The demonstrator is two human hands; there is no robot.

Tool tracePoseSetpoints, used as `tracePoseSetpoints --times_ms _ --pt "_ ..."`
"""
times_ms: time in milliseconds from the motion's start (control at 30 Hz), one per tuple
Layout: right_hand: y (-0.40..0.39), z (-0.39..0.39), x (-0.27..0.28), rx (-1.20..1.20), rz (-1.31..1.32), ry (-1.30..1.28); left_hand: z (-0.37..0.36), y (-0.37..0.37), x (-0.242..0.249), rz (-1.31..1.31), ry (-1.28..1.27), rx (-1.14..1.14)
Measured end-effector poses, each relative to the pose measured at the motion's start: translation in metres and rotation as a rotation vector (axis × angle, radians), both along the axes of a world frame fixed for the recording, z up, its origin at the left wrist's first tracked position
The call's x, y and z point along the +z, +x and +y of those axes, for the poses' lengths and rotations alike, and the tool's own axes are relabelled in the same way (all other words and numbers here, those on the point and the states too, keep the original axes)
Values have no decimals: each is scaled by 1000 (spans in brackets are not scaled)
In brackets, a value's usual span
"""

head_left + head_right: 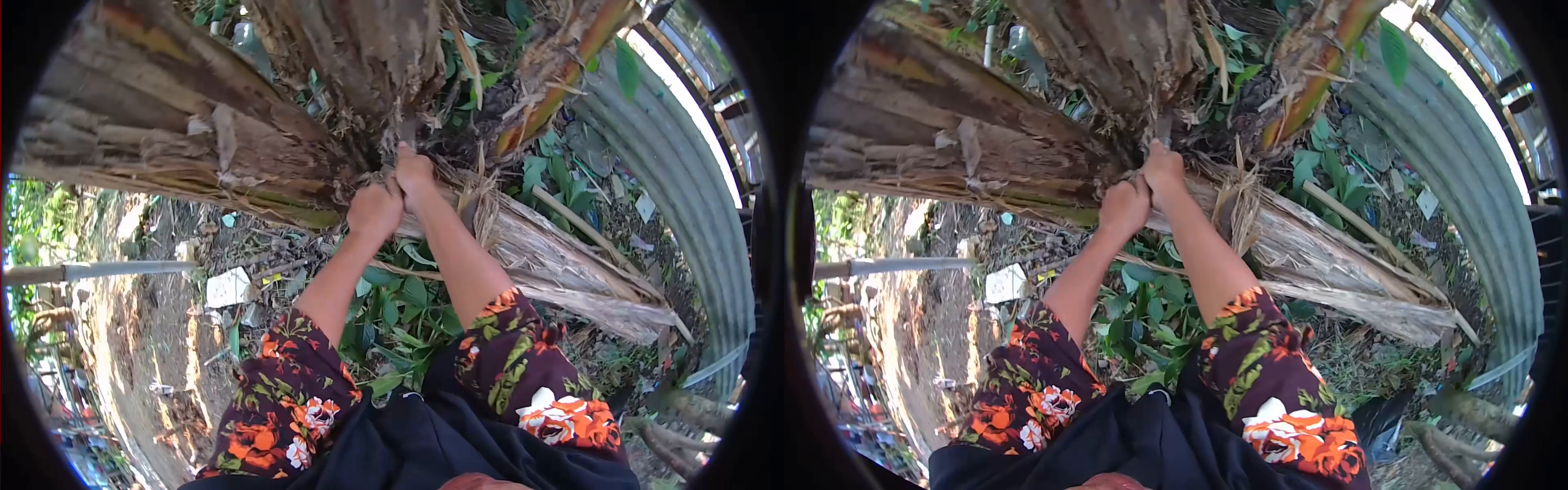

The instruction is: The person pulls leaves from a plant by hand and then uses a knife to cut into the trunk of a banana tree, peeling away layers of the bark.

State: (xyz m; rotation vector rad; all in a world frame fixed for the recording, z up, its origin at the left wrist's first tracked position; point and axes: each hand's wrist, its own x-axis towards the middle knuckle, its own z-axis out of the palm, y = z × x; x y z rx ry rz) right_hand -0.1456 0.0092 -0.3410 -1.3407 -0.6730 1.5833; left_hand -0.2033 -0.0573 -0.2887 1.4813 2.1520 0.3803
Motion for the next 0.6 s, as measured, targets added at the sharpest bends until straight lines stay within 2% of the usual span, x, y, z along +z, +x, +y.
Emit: tracePoseSetpoints --times_ms 133,200,233,267,333,367,433,467,533,600 --pt "-13 15 -21 -106 69 -93 10 -9 -9 120 10 -25" --pt "-9 13 -26 -106 73 28 3 4 -2 153 -14 -18" --pt "11 0 14 -32 236 -116 5 12 2 131 20 0" --pt "19 -3 18 -41 237 -97 1 19 7 103 34 26" --pt "27 -15 19 -77 465 -103 -8 22 14 81 9 63" --pt "27 -26 17 -106 396 -13 -16 19 16 59 5 8" --pt "36 -45 34 -147 465 -8 -31 19 14 41 2 -54" --pt "42 -51 45 -188 531 -2 -35 23 11 49 95 -35" --pt "48 -47 56 -207 497 60 -33 32 20 61 219 -32" --pt "47 -47 61 -216 426 170 -32 40 32 -88 273 -71"
